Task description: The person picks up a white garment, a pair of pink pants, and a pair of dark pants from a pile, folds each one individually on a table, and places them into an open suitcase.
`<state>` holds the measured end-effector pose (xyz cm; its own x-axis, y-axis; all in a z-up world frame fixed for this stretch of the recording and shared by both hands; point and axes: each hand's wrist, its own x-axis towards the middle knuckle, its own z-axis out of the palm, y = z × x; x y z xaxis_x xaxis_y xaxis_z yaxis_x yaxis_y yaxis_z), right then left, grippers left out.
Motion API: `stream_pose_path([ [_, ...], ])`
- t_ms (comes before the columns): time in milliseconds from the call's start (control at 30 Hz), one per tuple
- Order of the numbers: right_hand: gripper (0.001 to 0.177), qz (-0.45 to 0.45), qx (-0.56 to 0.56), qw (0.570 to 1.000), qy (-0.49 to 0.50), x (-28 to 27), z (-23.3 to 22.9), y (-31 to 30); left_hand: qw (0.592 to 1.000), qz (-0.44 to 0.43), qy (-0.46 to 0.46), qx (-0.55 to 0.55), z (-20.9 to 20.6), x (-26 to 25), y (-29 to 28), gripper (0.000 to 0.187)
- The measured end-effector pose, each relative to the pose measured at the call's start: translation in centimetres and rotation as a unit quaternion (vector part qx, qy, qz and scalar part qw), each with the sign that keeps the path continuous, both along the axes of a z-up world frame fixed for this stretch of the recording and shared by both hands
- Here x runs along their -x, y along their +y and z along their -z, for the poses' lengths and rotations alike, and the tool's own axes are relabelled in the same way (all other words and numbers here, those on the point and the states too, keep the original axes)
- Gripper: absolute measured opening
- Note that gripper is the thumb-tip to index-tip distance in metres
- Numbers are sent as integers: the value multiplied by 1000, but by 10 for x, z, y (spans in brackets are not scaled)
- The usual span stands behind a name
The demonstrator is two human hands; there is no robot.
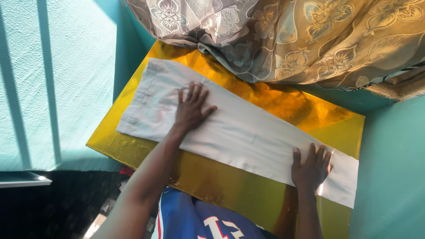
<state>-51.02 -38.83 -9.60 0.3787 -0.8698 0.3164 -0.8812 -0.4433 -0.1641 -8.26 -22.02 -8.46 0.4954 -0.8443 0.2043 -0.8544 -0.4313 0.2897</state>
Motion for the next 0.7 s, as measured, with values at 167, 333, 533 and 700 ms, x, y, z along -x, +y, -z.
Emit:
stream_pose_path([
  [167,71,-5,10,1000,1,6,3,-1,999,-22,22,-9,-9,-67,19,85],
  [333,67,24,24,999,-14,-7,6,4,998,-34,41,-36,-18,-113,12,88],
  [533,66,27,1,999,-28,-25,5,6,995,-47,69,-48,-17,-136,-11,97],
  [700,71,111,-36,993,-9,-28,5,30,998,31,42,27,1,-166,-8,98],
])
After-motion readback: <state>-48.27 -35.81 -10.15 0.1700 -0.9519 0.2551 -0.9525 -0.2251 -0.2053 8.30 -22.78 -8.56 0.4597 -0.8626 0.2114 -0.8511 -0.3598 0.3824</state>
